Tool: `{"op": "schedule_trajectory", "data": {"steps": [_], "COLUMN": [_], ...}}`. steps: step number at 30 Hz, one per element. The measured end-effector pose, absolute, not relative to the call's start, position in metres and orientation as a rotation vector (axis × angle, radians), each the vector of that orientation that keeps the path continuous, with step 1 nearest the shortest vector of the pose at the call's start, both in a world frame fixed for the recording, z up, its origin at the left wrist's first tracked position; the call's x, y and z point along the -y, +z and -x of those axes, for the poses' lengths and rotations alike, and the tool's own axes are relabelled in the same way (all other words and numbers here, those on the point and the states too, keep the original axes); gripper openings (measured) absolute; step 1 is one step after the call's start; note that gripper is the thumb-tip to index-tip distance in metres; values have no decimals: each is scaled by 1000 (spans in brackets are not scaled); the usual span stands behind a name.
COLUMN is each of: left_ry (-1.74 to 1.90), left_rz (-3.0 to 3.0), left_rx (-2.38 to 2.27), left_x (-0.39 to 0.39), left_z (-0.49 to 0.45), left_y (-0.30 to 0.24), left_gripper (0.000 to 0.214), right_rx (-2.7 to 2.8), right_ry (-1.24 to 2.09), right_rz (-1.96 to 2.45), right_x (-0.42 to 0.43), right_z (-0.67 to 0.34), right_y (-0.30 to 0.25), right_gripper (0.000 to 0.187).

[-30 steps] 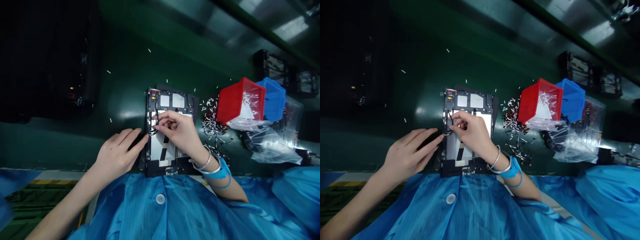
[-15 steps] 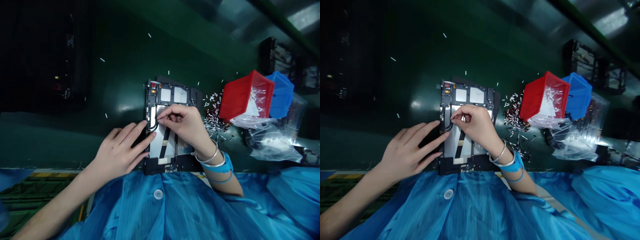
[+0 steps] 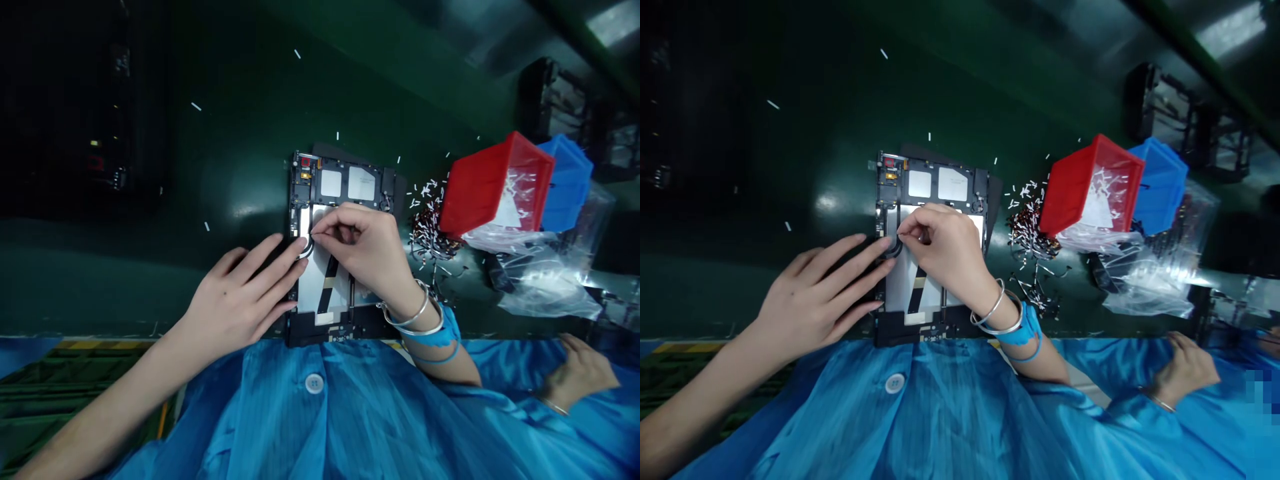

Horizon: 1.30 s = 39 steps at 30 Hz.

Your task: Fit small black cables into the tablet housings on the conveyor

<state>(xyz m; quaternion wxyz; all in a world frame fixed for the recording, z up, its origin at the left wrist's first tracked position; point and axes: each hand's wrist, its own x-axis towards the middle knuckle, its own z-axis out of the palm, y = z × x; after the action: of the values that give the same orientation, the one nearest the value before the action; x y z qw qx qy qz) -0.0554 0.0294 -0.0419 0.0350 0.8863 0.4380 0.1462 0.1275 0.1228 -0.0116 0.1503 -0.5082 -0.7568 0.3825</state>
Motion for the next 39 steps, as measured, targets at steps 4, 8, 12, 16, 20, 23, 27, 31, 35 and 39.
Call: {"op": "schedule_trajectory", "data": {"steps": [4,8,12,16,20,23,27,31,35,39], "left_ry": [427,444,450,456,448,437,456,458,469,442], "left_rz": [-2723,-2744,-2776,-2776,-2771,-2773,-2772,-2794,-2808,-2775], "left_rx": [-1259,-1217,-1173,-1164,-1161,-1167,-1213,-1247,-1244,-1285], "left_x": [-33,-37,-39,-41,-42,-42,-46,-53,-57,-58], "left_z": [57,58,57,56,55,54,52,49,48,46], "left_y": [-39,-35,-33,-33,-32,-30,-29,-27,-25,-26], "left_gripper": [41,41,44,43,42,43,45,41,36,37], "right_rx": [2134,2041,2021,2035,2065,2100,2118,2103,2079,2050], "right_ry": [1078,1138,1171,1137,1078,1029,982,969,1015,982], "right_rz": [1477,1494,1504,1502,1477,1474,1529,1573,1578,1562], "right_x": [-126,-132,-135,-134,-133,-132,-130,-132,-136,-132], "right_z": [-130,-131,-129,-127,-126,-124,-123,-122,-121,-126], "right_y": [-15,-18,-19,-19,-19,-18,-18,-19,-20,-13], "right_gripper": [9,4,4,6,9,11,11,9,10,9]}}
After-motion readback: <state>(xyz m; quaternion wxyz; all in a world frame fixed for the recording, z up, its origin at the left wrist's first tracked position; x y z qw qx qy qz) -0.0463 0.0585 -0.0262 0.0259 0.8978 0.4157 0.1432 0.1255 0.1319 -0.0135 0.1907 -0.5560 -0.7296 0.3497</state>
